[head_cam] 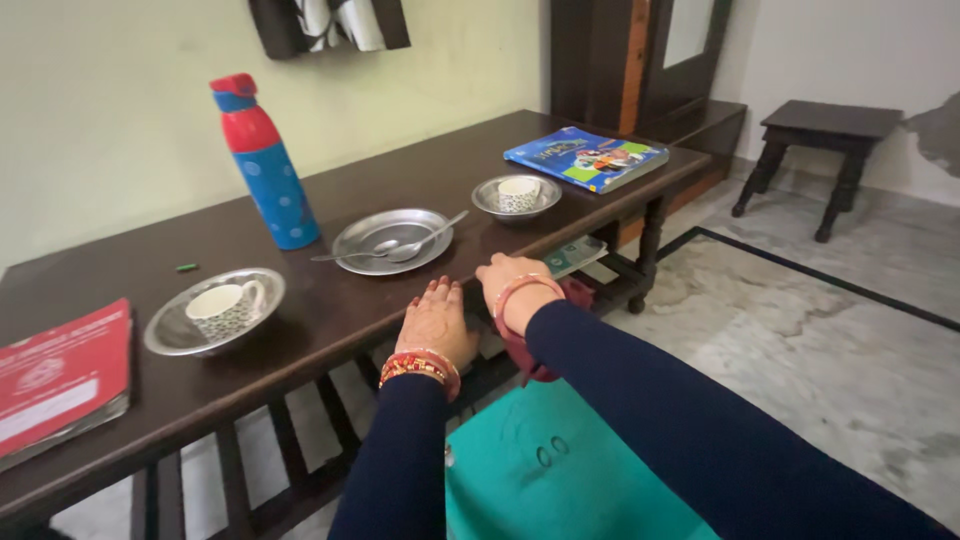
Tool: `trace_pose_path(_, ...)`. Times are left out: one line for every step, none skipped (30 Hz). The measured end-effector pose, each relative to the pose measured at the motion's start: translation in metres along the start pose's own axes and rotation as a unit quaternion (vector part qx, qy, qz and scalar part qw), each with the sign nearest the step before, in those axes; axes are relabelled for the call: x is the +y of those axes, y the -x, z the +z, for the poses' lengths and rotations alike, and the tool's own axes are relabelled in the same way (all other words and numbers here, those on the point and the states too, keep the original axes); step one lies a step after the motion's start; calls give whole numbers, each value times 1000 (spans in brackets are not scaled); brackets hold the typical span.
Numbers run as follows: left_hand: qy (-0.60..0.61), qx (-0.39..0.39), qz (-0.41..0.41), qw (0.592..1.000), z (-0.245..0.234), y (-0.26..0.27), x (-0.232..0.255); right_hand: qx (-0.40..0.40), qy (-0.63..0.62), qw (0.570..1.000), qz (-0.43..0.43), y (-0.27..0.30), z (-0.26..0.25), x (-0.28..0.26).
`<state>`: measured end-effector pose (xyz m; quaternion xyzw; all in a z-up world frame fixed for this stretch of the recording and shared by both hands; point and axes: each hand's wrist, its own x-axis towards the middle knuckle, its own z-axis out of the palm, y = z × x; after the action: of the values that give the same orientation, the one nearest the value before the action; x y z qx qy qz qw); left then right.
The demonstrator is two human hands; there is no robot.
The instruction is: The person wipes the surface of a wooden table and several books using a cloth.
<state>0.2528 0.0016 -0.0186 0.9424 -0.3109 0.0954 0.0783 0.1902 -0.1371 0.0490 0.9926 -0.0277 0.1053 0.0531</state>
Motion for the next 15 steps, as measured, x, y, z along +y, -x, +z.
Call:
trace_pose_path(-2,2,-3,1000,-3,6,-2,0,-3,1000,-8,5,-2,-1)
trace_pose_path(-16,5,-10,1000,-5,13,-4,2,-3,1000,-12,7,-4,-3)
trace_pose_path(-30,8,-17,999,-6,19,-7,9,-13,1000,-22,9,-5,-6)
trace_pose_path(-31,10,-20,999,-7,24,-11,16,-22,999,-31,10,-6,-9)
trace_pose_path(-19,15,-33,999,-7,28,-15,18,-23,999,-35,10,-8,-13)
trace_pose_path(-7,18,-46,999,-6,33,-19,21,-28,998,-44,12,-9,-17)
trace_pose_path(-8,19,-49,999,-5,38,-23,24,-34,998,-52,14,-12,-22)
trace_pose_path(-6,49,-51,997,-6,42,-28,25,-34,998,-56,16,-15,-26)
trace_pose_path(-5,80,-53,995,-8,46,-32,32,-51,996,-68,18,-19,-31)
trace_pose_path(-6,82,-56,995,-13,50,-36,40,-67,994,-80,19,-24,-37)
trace_pose_path(-11,68,-60,996,-21,54,-39,41,-67,993,-84,20,-29,-42)
trace_pose_path(-18,54,-64,996,-32,58,-43,38,-81,993,-81,19,-35,-47)
trace_pose_path(-20,56,-66,996,-45,61,-47,35,-95,992,-78,17,-41,-53)
trace_pose_path(-11,14,-84,996,-59,63,-52,37,-97,991,-80,15,-45,-59)
trace_pose_path(-2,-29,-100,995,-73,63,-57,73,-122,985,-99,11,-50,-64)
